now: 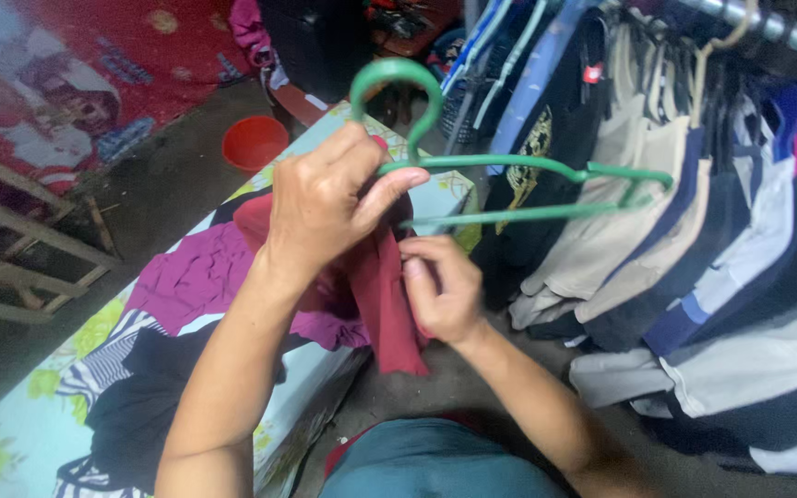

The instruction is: The person picks up several garments from a table, places each on a hanger, and hangs them on a clothing rack. The items include a maroon top, a pink t-shirt, a black t-shirt, and a striped top. The person handles each garment one at a time and places them on the rack.

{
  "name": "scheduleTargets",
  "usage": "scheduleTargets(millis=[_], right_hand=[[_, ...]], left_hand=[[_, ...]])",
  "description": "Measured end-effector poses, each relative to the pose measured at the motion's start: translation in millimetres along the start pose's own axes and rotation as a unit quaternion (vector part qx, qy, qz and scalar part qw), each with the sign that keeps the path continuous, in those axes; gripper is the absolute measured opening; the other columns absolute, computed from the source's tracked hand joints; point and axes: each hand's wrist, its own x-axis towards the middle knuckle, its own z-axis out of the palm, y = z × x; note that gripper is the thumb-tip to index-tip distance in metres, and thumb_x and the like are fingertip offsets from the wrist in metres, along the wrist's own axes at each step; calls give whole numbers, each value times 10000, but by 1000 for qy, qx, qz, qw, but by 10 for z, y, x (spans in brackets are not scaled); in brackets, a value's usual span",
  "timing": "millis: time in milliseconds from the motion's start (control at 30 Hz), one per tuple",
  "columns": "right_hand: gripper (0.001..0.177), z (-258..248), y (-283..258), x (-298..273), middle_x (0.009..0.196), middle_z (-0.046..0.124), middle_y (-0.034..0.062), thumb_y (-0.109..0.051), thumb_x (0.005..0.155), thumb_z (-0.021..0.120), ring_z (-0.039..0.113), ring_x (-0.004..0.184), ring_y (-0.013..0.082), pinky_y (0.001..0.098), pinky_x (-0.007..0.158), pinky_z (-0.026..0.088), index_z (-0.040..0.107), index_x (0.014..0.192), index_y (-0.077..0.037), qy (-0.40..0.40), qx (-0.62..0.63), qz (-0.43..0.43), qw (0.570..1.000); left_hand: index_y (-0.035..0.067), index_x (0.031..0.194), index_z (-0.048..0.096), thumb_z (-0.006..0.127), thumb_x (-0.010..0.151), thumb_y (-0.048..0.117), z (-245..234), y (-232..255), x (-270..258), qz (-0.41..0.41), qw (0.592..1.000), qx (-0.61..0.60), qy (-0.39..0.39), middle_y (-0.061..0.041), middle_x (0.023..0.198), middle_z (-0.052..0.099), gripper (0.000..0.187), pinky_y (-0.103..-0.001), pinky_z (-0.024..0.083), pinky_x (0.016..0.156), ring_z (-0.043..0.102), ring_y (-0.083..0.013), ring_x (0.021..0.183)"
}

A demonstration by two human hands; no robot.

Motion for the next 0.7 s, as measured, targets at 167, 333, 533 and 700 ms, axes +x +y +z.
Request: scheduleTargets(millis=[167, 333, 533, 700], right_hand=[[444, 246, 127, 100, 1033, 669, 178, -370, 879, 753, 620, 1037, 345, 505, 1005, 360, 639, 1072, 13, -184, -263, -10, 947], [568, -282, 456, 153, 1006, 708, 121, -554, 809, 765, 628, 1049, 282, 560, 1026, 295, 691, 1033, -38, -390, -355, -21, 849], [167, -1318, 93, 711, 957, 666, 52, -236, 866, 760, 622, 1002, 236, 423, 921, 382, 711, 966, -111, -322, -285, -182, 884], [269, -1549, -593, 1124, 920, 640, 57, -113, 744, 748, 597, 894, 252, 386, 787, 433, 724, 1009, -73, -370, -355, -211, 832]], left_hand=[[34, 788, 641, 861, 924, 346, -157, -60, -62, -14, 1000, 14, 1, -90, 747, 553, 405, -392, 432, 530, 567, -278, 603], [35, 911, 675, 840, 1018, 252, -569, -456, -249, -57, 998, 10, 15, -75, 837, 587, 294, -369, 472, 646, 602, -229, 714], [21, 882, 702, 860, 963, 221, -803, -793, -566, -127, 991, 28, -41, -79, 771, 562, 268, -357, 427, 619, 567, -217, 662], [11, 843, 682, 867, 924, 226, -732, -813, -643, -126, 990, 7, -55, -81, 754, 560, 295, -360, 431, 609, 564, -216, 651]])
